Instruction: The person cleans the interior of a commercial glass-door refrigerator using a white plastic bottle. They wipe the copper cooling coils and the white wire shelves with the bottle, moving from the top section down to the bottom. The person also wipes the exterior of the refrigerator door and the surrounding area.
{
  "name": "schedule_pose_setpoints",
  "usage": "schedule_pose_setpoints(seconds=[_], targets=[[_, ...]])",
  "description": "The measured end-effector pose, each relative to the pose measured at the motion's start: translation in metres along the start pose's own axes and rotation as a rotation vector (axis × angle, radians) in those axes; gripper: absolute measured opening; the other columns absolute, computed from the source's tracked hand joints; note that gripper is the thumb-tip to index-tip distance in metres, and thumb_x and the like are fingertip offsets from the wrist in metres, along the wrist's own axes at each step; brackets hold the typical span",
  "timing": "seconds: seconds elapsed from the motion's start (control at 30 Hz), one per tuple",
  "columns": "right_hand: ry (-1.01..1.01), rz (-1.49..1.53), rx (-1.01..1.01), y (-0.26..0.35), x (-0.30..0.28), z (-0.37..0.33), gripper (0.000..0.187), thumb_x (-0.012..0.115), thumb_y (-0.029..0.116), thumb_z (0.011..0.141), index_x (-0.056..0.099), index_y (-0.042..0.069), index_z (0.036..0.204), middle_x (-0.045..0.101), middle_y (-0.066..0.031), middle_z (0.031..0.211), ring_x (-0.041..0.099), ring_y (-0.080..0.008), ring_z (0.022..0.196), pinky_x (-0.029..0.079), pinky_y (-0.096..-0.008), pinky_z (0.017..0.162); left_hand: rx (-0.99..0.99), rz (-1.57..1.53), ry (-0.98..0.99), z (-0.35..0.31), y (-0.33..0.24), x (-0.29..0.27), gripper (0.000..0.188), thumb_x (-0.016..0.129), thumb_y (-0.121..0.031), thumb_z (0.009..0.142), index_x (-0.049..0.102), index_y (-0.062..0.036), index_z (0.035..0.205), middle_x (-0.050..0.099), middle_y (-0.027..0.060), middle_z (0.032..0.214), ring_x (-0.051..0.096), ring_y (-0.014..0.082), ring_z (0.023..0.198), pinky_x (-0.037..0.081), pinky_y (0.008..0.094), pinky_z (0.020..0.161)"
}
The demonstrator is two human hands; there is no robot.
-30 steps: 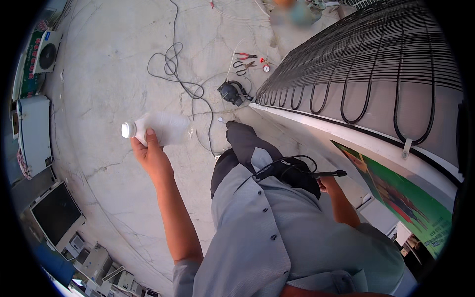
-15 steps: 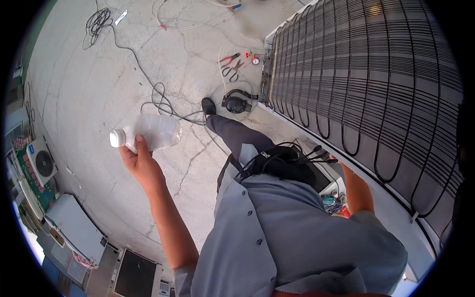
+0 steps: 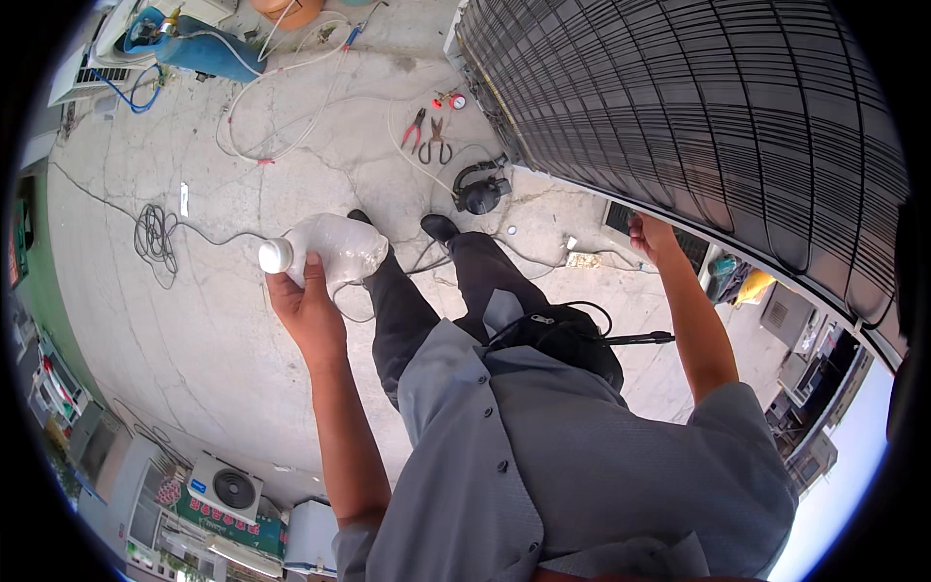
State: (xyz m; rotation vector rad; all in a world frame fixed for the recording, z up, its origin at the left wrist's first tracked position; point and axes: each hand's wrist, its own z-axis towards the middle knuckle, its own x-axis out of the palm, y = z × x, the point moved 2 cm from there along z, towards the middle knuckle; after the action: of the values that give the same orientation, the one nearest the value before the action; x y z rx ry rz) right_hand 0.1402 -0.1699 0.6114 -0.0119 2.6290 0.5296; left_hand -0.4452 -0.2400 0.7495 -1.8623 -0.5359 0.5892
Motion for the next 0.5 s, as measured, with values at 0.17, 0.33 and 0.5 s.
schedule_pose_setpoints(seconds=[0.17, 0.33, 0.5], targets=[[0.127, -0.332, -0.062, -0.060, 0.072, -0.077, 0.030, 0.064, 0.034, 0.095, 0.065, 0.007, 0.108, 0.062, -0.0027, 0.072, 0.056, -0.0116, 0.054, 0.046, -0.0293, 0.046, 0.010, 0.062, 0.385, 0.057, -0.002, 0.049, 0.034, 0.057, 0.004, 0.095, 0.055, -0.0013, 0.129, 0.060, 0.0084, 0.122, 0.055, 0.0160, 0.114, 0.042, 0.0312, 0.102], [0.139, -0.460, -0.049, -0.121, 0.127, -0.131, 0.040, 0.066, 0.029, 0.095, 0.063, 0.000, 0.122, 0.067, -0.0093, 0.076, 0.061, -0.0148, 0.060, 0.050, -0.0310, 0.057, 0.044, 0.177, 0.710, 0.109, 0.040, 0.072, 0.037, 0.056, 0.009, 0.090, 0.056, -0.0009, 0.126, 0.063, 0.0082, 0.117, 0.058, 0.0169, 0.109, 0.044, 0.0305, 0.099], [0.171, -0.540, -0.110, -0.177, 0.202, -0.134, 0.042, 0.067, 0.033, 0.092, 0.065, 0.000, 0.118, 0.071, -0.0172, 0.082, 0.069, -0.0300, 0.079, 0.053, -0.0385, 0.073, 0.006, 0.411, 0.949, 0.126, 0.065, 0.095, 0.037, 0.056, 0.008, 0.089, 0.058, -0.0040, 0.124, 0.065, 0.0123, 0.111, 0.062, 0.0230, 0.108, 0.045, 0.0323, 0.098]])
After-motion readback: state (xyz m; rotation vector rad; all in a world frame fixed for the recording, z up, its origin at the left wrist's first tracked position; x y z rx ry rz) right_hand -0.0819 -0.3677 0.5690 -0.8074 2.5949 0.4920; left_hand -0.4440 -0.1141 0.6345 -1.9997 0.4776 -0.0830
